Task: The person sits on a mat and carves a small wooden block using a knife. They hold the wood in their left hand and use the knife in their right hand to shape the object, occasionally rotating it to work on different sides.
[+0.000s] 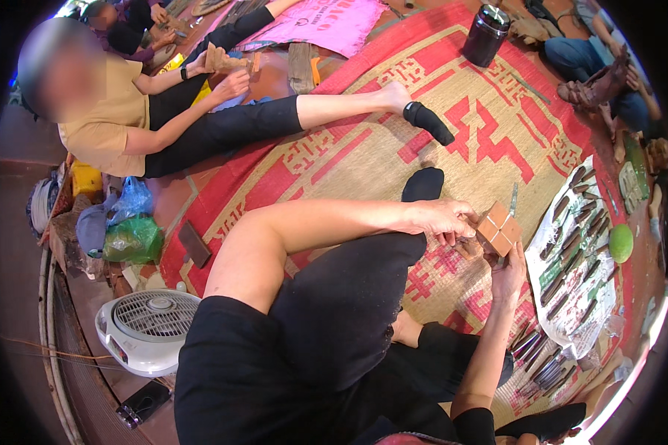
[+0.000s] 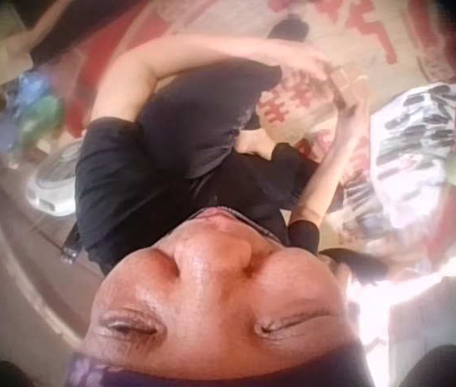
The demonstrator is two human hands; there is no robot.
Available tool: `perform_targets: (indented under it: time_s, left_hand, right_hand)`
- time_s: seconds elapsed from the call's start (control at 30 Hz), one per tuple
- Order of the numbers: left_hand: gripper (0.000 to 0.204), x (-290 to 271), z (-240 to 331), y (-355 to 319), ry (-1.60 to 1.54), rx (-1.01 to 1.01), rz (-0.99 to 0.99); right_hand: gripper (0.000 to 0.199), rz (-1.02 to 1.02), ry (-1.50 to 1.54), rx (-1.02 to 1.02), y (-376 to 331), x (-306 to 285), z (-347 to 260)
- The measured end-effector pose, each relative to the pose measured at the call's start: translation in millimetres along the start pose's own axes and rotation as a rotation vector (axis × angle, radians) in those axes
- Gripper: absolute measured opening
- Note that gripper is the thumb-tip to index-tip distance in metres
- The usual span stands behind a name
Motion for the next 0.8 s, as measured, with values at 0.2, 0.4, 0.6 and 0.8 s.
perform_targets:
  time_s: [0.2, 0.4, 0.6, 0.8]
  left_hand:
    - [0.051, -0.2, -1.3, 4.4, -0.038, 0.043, -0.022]
    - [0.045, -1.6, 0.9, 4.2, -0.005, 0.045, 0.020]
    - [0.044, -23.3, -14.2, 4.5, -0.188, -0.011, 0.159]
    - [0.087, -65.1, -26.2, 3.9, -0.332, -0.014, 0.346]
  right_hand:
    - [0.037, -0.038, 0.069, 0.062, -3.3, 4.6, 0.7]
    - [0.045, -0.034, -0.148, 0.065, 1.4, 9.6, -9.9]
    - [0.043, 0.033, -0.053, -0.061, 12.4, 4.4, -12.3]
    - [0.051, -0.080, 0.325, -0.228, 7.5, 8.1, -50.2]
Point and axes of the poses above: each hand's wrist, its own y-axis towards the middle knuckle, its own x-axis out of the palm, z = x × y, the point moved 6 cm from there along y, towards the middle knuckle, and after that the axes turned 2 degrees about x, right-handed, at the moved point
